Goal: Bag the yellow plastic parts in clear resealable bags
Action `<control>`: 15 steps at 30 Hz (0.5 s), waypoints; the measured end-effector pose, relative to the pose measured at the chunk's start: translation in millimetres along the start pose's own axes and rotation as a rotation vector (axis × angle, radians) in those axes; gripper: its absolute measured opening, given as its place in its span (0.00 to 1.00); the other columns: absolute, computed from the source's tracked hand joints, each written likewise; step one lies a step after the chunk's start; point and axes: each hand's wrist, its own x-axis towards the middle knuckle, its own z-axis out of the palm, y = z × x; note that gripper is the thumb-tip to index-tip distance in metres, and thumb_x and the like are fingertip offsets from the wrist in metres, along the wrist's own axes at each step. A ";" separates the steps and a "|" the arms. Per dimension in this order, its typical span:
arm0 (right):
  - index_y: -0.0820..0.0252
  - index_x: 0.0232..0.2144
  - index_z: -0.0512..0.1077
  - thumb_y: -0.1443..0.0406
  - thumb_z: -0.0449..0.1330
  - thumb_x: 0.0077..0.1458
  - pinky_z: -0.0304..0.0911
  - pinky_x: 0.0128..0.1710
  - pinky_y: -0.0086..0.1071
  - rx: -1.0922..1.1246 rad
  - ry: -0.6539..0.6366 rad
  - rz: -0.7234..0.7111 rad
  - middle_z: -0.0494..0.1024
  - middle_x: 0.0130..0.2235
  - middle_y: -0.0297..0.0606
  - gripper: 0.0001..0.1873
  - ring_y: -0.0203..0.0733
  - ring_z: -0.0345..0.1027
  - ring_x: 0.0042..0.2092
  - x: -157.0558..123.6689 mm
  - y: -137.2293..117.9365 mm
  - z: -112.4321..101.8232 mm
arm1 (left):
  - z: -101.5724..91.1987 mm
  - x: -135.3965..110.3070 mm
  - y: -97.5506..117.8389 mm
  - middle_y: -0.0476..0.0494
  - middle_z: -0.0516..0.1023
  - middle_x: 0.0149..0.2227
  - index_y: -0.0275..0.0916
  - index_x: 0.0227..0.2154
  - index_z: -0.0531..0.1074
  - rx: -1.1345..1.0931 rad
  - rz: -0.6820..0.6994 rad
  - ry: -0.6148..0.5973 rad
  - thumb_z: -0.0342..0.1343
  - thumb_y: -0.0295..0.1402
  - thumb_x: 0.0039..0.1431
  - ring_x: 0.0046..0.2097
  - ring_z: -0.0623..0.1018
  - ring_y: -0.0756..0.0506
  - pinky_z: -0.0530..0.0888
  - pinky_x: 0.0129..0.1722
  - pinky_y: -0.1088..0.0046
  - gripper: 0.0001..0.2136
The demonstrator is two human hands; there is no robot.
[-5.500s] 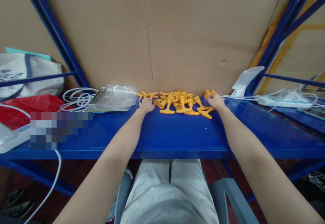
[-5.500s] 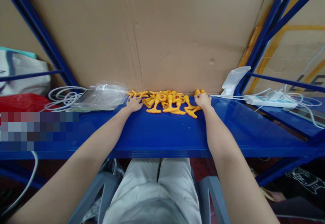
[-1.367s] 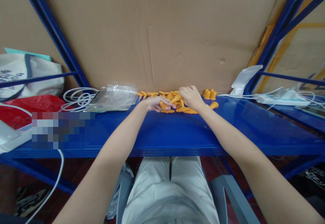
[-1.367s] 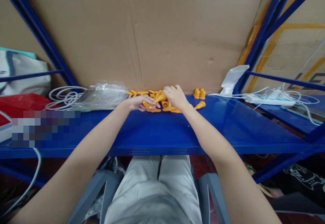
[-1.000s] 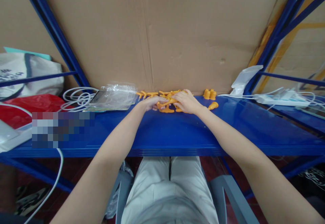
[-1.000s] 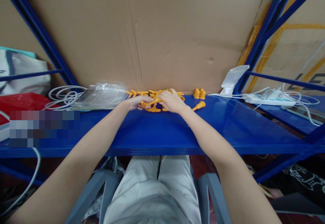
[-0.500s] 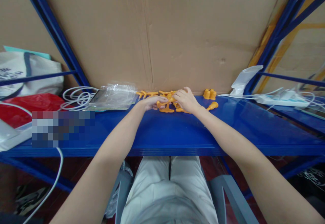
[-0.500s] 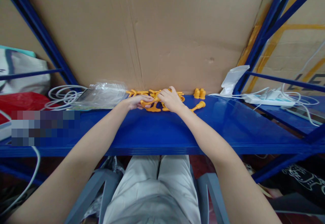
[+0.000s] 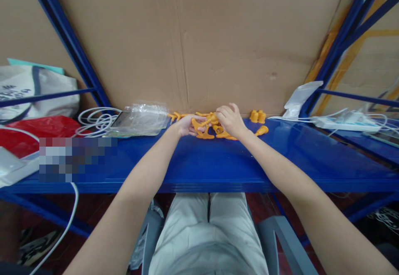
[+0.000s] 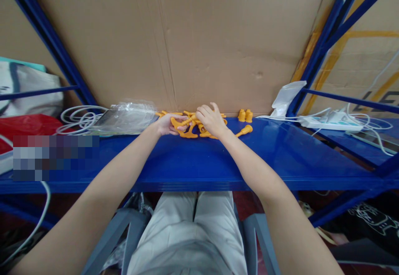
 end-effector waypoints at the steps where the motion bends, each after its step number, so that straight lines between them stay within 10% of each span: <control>1: 0.60 0.44 0.71 0.73 0.42 0.64 0.49 0.58 0.51 0.005 0.004 0.004 0.77 0.47 0.48 0.19 0.47 0.65 0.51 0.0 0.3 0.6 | 0.4 -0.2 0.3 0.50 0.65 0.16 0.32 0.32 0.71 -0.010 0.003 0.001 0.51 0.37 0.60 0.12 0.50 0.56 0.50 0.10 0.83 0.11; 15: 0.61 0.45 0.71 0.70 0.47 0.62 0.44 0.63 0.57 0.097 -0.100 0.038 0.77 0.43 0.46 0.14 0.48 0.65 0.50 -0.9 2.0 -1.0 | 0.2 -0.1 -1.7 0.50 0.65 0.16 0.33 0.32 0.72 0.013 -0.003 0.025 0.53 0.37 0.59 0.12 0.50 0.56 0.49 0.10 0.83 0.11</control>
